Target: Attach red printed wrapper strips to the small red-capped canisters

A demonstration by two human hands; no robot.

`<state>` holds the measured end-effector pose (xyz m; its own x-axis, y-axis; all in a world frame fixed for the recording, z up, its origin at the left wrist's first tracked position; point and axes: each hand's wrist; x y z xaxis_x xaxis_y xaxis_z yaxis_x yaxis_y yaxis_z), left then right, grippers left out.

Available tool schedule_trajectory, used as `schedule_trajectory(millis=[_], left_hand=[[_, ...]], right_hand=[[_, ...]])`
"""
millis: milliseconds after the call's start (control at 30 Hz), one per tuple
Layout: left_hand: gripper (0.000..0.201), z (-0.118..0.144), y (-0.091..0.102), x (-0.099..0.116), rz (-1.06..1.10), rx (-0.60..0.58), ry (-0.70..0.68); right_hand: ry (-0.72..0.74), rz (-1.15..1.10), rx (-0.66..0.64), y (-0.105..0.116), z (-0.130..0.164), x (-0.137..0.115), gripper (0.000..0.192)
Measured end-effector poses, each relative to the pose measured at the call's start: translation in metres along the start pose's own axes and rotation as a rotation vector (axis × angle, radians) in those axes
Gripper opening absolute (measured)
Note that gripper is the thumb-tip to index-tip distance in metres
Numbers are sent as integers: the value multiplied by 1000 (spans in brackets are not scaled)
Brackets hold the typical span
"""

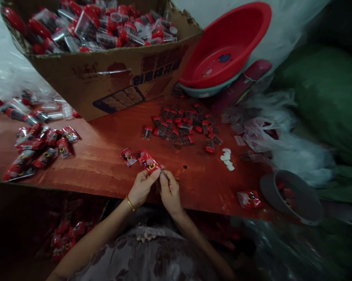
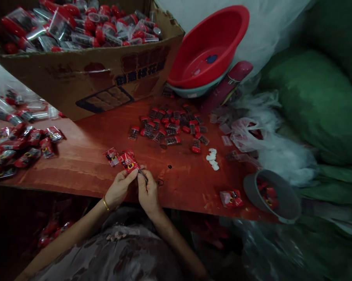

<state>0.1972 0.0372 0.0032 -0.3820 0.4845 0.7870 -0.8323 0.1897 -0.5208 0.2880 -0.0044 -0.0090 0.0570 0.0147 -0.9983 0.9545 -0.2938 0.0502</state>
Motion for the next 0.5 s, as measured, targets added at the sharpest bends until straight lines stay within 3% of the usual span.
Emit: schedule_trajectory(millis=[100, 167, 333, 500], left_hand=[[48, 3, 2, 8, 7, -49, 53], [48, 4, 0, 11, 40, -17, 25], [43, 5, -4, -1, 19, -51, -21], [38, 8, 2, -8, 87, -14, 13]], right_hand=[[-164, -262, -141, 3, 1, 2, 25], [-184, -336, -199, 6, 1, 0, 26], [-112, -221, -92, 10, -6, -7, 25], [-167, -256, -104, 0, -20, 1, 38]])
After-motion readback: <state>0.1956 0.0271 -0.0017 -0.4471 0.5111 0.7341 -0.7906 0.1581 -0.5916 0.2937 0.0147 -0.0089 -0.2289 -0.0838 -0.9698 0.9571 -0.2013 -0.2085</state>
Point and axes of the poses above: each hand's wrist, its own z-axis away from the middle knuckle, its own y-axis out of the back of the hand, x = y × z, and after that the axes turned 3 degrees about -z, right-handed
